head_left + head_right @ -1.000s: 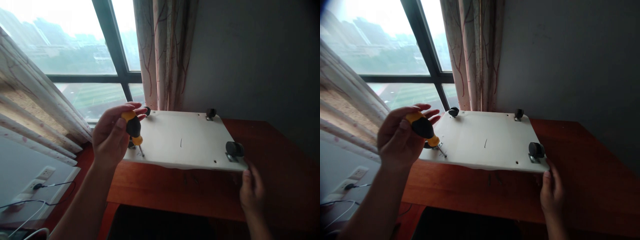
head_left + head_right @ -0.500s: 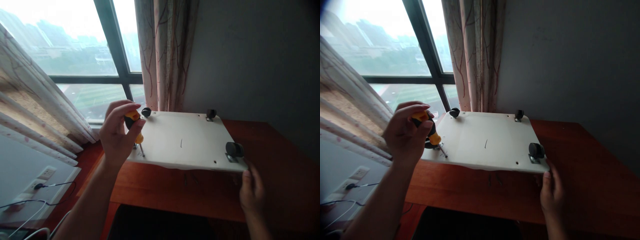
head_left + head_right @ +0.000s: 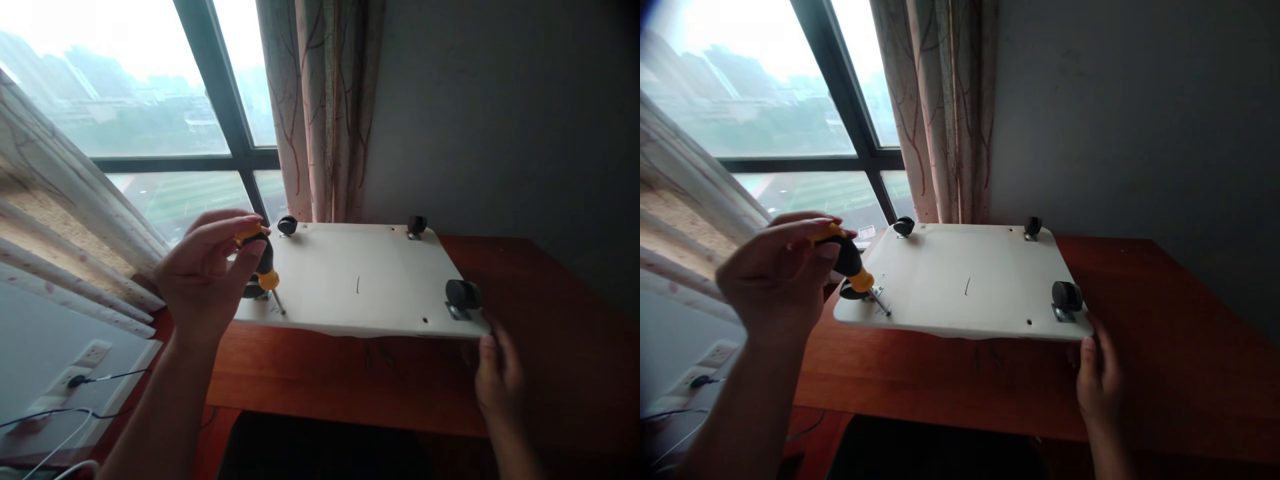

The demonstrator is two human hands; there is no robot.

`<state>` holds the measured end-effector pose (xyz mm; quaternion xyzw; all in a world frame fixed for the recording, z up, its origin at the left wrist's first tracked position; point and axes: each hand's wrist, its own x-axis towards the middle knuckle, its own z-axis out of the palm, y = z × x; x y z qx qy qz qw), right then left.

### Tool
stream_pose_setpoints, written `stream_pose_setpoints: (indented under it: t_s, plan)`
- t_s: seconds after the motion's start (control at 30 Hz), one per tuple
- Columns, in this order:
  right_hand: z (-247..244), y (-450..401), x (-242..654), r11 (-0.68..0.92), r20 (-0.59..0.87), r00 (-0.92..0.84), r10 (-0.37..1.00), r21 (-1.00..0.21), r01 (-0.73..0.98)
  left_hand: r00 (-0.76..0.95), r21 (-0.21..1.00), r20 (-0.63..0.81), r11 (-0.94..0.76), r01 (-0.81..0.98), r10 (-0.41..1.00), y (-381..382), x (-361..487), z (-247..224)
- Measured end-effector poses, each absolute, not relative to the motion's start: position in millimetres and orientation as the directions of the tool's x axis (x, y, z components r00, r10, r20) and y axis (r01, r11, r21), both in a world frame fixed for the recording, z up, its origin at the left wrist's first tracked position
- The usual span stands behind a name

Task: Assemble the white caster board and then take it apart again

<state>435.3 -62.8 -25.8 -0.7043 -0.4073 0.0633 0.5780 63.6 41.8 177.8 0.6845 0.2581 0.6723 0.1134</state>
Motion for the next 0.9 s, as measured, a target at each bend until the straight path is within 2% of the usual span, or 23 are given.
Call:
stream_pose_setpoints:
  t_s: [0.07, 0.17, 0.3, 0.37, 0.43, 0.5, 0.6, 0.67, 0.73, 0.9]
  plan:
    - [-27, -63, 436, -0.001, 0.375, 0.659, 0.652, -0.868, 0.496, -0.075, 0.469, 0.882, -0.852, 0.234, 0.465, 41, 65, 180]
    - [-29, -63, 436, -0.001, 0.356, 0.660, 0.662, -0.880, 0.475, -0.105, 0.481, 0.876, -0.862, 0.157, 0.470, 40, 67, 180]
    - [-27, -63, 436, -0.009, 0.345, 0.672, 0.655, -0.886, 0.464, 0.093, 0.585, 0.811, -0.808, -0.076, 0.578, 43, 60, 172]
    - [-26, -62, 435, -0.026, 0.325, 0.680, 0.657, -0.892, 0.452, 0.190, 0.633, 0.770, -0.766, -0.111, 0.609, 46, 55, 167]
    - [-26, -62, 435, -0.036, 0.316, 0.686, 0.656, -0.894, 0.447, 0.177, 0.647, 0.756, -0.761, -0.054, 0.630, 49, 53, 164]
    - [-29, -63, 436, -0.032, 0.312, 0.686, 0.657, -0.898, 0.439, 0.059, 0.624, 0.776, -0.778, 0.073, 0.628, 53, 54, 165]
    - [-33, -63, 437, -0.019, 0.289, 0.685, 0.669, -0.914, 0.404, -0.132, 0.530, 0.847, -0.797, 0.290, 0.516, 57, 56, 169]
    - [-35, -63, 438, -0.016, 0.289, 0.682, 0.672, -0.915, 0.403, -0.153, 0.470, 0.882, -0.806, 0.360, 0.445, 58, 57, 172]
    - [-35, -64, 438, -0.012, 0.300, 0.678, 0.671, -0.910, 0.415, -0.113, 0.462, 0.885, -0.822, 0.333, 0.452, 56, 56, 173]
    - [-36, -63, 439, 0.007, 0.300, 0.675, 0.674, -0.917, 0.400, 0.117, 0.615, 0.777, -0.785, 0.073, 0.619, 50, 54, 167]
